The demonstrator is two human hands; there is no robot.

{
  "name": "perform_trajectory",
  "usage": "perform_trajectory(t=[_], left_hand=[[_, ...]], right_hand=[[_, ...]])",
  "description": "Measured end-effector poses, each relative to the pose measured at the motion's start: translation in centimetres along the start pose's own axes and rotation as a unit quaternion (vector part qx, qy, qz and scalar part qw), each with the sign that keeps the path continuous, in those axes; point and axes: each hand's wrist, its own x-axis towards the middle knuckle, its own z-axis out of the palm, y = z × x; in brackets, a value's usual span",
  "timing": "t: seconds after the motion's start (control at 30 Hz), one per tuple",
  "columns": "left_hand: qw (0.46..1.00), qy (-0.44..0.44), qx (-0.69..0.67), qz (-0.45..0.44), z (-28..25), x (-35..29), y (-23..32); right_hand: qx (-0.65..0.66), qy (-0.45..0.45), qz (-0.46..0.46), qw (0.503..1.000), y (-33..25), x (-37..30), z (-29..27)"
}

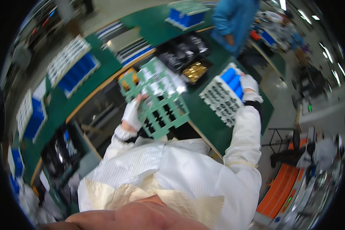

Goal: Assembling battery packs by attaching a PCB bracket and securing it with an electric screwdriver.

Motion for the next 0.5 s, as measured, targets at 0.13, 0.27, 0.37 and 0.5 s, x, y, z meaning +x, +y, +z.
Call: perform_trajectory(t=[0.13, 0.27, 0.37, 0.5], left_hand=[[0.999, -0.004, -0.039, -0.018, 0.5, -0.6, 0.9], [0.996, 0.016, -0.081, -0.040, -0.4, -0.8, 0.7], [0.996, 0.025, -0.082, -0.037, -1.1, -0.9, 0.8], [0.999, 0.027, -0.042, -0.003, -3.4, -0.2, 0.8]], right_hand=[[0.027, 0.032, 0.017, 0.999, -1.2, -2.8, -2.1], [0.007, 0.184, -0.031, 0.982, -6.9, -12.2, -4.9], [-0.059, 0.329, -0.104, 0.937, -7.9, -18.3, -4.7], [-0.028, 0.397, -0.169, 0.902, -8.7, -25.1, -2.4]])
